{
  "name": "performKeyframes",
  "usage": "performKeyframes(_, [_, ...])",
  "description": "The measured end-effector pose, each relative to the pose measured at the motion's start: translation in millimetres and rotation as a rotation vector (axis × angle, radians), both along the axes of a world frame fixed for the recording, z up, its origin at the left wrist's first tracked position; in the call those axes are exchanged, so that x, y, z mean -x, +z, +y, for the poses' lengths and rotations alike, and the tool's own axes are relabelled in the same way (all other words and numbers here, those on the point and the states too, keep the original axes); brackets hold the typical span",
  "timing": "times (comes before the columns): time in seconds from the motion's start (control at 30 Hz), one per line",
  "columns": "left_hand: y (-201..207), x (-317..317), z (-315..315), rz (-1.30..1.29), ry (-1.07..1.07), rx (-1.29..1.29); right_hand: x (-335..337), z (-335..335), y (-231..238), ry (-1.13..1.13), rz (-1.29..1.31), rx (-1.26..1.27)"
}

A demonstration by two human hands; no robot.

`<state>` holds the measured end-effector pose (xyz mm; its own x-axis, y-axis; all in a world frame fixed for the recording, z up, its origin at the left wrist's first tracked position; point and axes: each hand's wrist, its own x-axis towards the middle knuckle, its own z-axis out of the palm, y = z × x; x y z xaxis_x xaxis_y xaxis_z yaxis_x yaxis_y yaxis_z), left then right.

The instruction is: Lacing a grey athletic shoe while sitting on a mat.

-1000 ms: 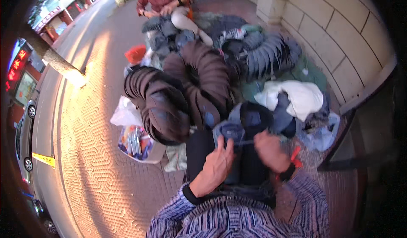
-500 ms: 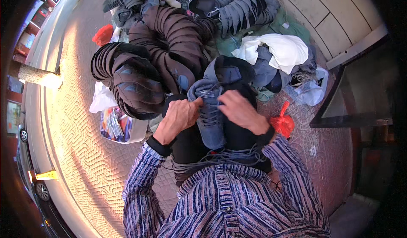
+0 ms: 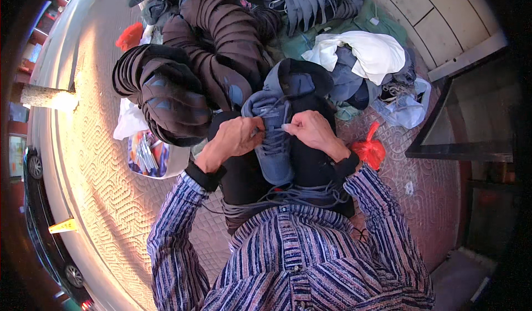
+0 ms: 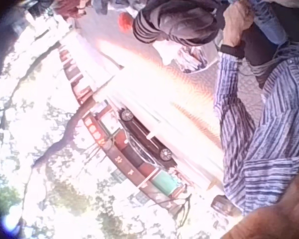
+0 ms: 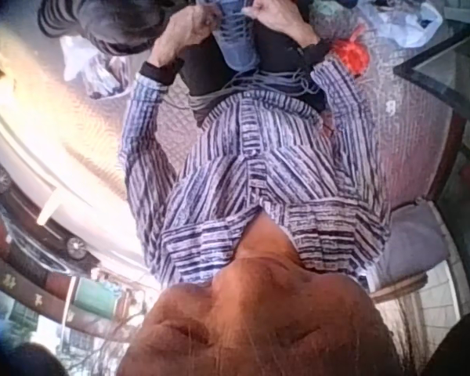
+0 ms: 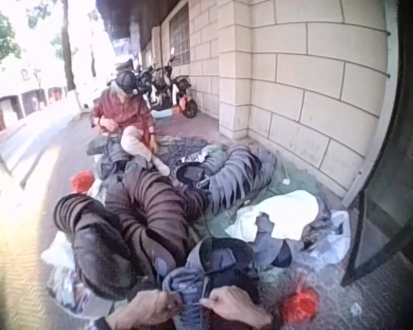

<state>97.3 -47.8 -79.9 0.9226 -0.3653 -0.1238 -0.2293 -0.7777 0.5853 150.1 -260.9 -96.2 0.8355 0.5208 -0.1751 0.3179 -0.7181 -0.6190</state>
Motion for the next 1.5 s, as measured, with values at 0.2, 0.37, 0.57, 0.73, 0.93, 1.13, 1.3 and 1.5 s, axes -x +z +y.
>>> performKeyframes(0.2, [-22.9, -3.9, -1.9, -0.086, -0.054, 0.161, -16.5, -5.8, 9.1, 0.274, 0.085, -0.057])
performKeyframes(0.37, [-22.1, 3.8, -6.8, 0.179, 0.093, 0.29, -30.0, -13.2, 15.9, 0.292, 0.108, -0.079])
performKeyframes(0.57, [-15.7, 8.8, -13.4, -0.053, 0.193, 0.213, -28.6, -24.0, 17.7, 0.223, -0.037, -0.036])
performKeyframes(0.73, [-9.8, 3.1, -15.7, -0.126, 0.105, -0.094, -25.5, -41.2, 15.0, 0.185, 0.059, -0.02])
performKeyframes(0.93, [3.1, -4.6, -32.1, -0.165, 0.21, 0.094, -46.3, -123.0, 36.9, 0.118, -0.101, 0.181])
performKeyframes(1.13, [-11.1, -32.2, -90.7, -0.222, -0.135, 0.18, -42.7, -214.4, 62.9, 0.113, -0.361, 0.273])
performKeyframes(1.3, [-2.7, -32.6, -114.8, -0.26, -0.205, 0.071, -28.3, -233.3, 60.7, 0.184, -0.79, 0.468])
performKeyframes(1.5, [8.6, 3.9, -148.7, -0.414, -0.302, -0.185, -32.3, -203.8, 7.5, -0.527, -0.051, -0.25])
